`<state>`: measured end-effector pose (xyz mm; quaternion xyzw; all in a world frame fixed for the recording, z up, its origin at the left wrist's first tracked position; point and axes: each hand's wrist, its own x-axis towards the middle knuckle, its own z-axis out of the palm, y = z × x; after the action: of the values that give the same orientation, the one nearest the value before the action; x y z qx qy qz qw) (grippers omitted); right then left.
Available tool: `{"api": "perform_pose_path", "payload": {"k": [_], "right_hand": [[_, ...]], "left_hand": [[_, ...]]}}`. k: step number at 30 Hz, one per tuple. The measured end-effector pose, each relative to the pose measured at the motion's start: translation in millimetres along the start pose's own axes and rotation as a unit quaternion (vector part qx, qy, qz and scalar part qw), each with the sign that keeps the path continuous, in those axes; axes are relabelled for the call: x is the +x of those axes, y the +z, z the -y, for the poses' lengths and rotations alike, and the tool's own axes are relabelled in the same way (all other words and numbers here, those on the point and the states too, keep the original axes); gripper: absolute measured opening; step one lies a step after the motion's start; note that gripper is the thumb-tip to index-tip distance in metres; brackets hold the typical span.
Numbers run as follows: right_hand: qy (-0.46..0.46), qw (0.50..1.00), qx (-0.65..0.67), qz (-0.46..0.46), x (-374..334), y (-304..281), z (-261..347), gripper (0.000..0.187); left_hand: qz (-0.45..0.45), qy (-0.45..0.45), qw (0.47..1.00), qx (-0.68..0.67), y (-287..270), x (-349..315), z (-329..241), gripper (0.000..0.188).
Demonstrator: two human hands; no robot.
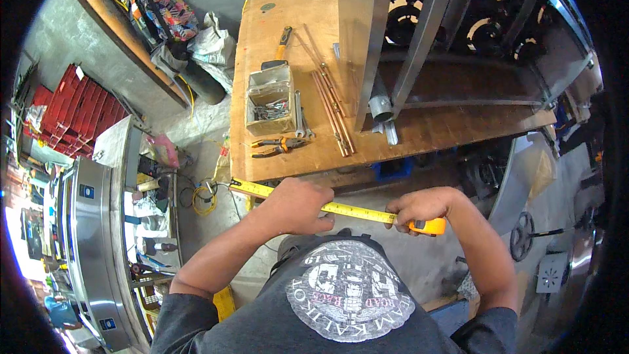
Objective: The person measures copper rods with a tape measure, then uses an angle grinder to cut a rod to length. The person also handles a metal frame and a copper rod with pliers.
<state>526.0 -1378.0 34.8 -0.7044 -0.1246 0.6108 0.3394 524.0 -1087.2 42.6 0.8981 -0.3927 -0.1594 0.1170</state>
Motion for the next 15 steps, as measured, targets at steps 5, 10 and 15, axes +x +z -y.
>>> {"api": "perform_pose_path", "payload": {"k": [5, 10, 15], "right_hand": [[0.011, 0.999, 0.045, 0.013, 5, 0, -6, 0.038], [0.014, 0.997, 0.080, 0.014, 13, 1, -16, 0.034], [0.015, 0.994, 0.108, 0.015, 18, 8, -30, 0.032]], "left_hand": [[-0.028, 0.008, 1.000, 0.003, -2, 0, -1, 0.036], [-0.025, 0.006, 1.000, 0.002, -2, 0, 0, 0.036], [-0.016, 0.042, 0.999, 0.006, 8, 2, 11, 0.037]]}}
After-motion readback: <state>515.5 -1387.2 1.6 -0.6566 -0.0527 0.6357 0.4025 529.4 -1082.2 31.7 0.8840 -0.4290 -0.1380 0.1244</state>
